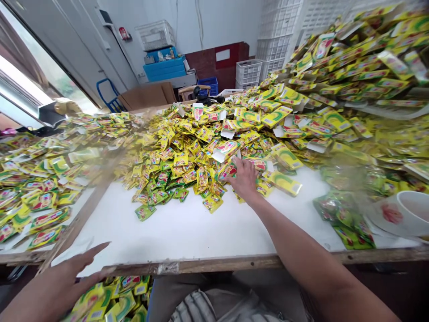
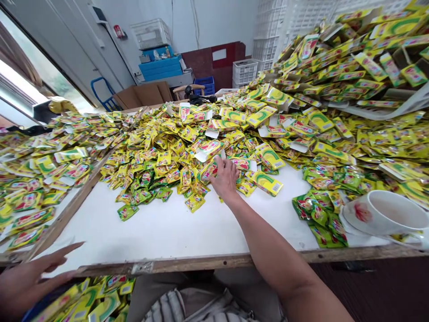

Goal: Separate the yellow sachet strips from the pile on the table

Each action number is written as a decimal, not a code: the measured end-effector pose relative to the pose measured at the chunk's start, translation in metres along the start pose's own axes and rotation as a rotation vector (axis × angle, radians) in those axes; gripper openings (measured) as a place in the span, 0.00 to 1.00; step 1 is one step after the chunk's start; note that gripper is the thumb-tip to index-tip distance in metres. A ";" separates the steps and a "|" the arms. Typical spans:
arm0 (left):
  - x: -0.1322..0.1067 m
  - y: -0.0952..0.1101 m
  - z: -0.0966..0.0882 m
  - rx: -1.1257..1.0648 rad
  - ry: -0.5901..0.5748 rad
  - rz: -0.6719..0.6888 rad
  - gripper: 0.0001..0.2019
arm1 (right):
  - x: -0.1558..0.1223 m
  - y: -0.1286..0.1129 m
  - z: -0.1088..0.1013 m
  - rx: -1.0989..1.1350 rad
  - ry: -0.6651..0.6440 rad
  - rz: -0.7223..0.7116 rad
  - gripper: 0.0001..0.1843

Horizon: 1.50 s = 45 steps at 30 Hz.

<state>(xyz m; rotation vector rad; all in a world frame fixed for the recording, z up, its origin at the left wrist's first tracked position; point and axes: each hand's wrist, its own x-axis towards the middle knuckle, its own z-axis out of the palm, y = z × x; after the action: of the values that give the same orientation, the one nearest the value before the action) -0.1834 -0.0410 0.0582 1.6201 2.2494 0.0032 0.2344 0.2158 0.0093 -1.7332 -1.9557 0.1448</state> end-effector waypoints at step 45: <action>0.098 0.164 0.059 -1.219 -0.072 0.057 0.26 | -0.010 -0.053 -0.002 0.709 -0.532 -0.102 0.12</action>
<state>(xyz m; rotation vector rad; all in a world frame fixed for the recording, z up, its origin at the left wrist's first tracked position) -0.0427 0.0928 0.0099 0.9328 1.5221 1.0683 0.1886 0.1967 0.0292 -1.1823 -1.9700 1.2061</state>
